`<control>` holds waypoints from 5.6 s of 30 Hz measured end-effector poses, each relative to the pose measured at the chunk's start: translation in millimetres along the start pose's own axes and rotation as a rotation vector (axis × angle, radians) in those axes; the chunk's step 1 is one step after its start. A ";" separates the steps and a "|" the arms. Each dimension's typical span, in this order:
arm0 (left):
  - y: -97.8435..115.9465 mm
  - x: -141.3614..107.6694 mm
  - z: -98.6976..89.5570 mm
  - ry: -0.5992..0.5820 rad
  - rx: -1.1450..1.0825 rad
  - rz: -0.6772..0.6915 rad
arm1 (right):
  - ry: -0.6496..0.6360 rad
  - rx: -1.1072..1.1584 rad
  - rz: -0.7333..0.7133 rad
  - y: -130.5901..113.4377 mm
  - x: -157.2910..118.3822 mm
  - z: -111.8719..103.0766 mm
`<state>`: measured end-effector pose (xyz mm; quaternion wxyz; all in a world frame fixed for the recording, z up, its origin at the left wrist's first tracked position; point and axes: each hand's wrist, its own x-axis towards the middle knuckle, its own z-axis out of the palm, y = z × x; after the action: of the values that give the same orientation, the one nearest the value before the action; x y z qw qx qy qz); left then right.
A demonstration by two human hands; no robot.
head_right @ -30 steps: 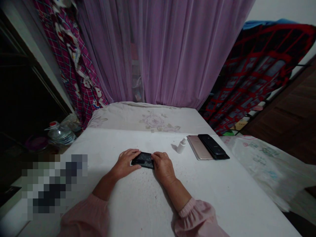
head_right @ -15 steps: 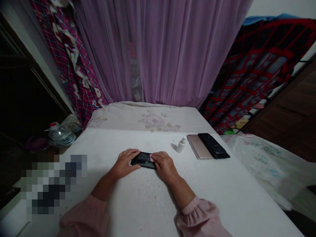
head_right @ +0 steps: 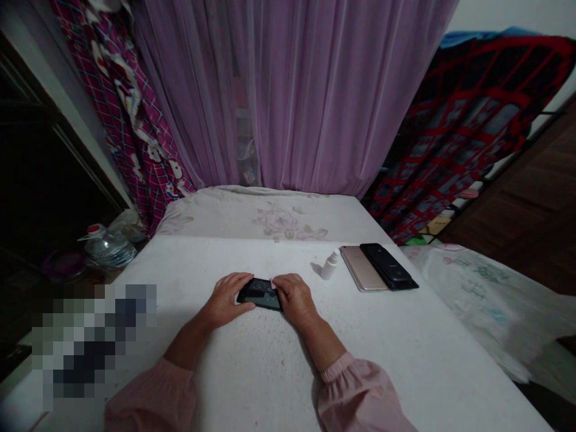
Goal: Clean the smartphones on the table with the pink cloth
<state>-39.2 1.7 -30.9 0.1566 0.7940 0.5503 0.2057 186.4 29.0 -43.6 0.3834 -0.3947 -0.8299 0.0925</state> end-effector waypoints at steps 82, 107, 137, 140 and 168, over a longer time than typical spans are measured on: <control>-20.4 -0.7 -1.9 -0.009 -0.275 0.017 | -0.151 0.022 -0.248 -15.7 -10.8 -23.1; -17.3 -0.2 -4.1 -0.033 -0.245 -0.002 | -0.136 0.023 -0.187 -11.5 -22.9 -35.0; -11.6 -0.1 -6.0 -0.049 -0.189 -0.019 | -0.021 -0.140 0.038 15.6 -9.8 -20.0; -6.9 -1.4 -4.1 0.008 -0.128 -0.039 | 0.092 -0.155 0.090 22.4 -2.4 -13.9; 56.3 -25.5 35.5 0.296 0.114 0.259 | 0.053 -0.041 0.137 7.2 -26.3 -3.0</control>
<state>16.2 -42.4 -38.8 0.0012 0.8269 0.4712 0.3070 203.1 14.3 -59.7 0.3901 -0.4607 -0.7920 0.0912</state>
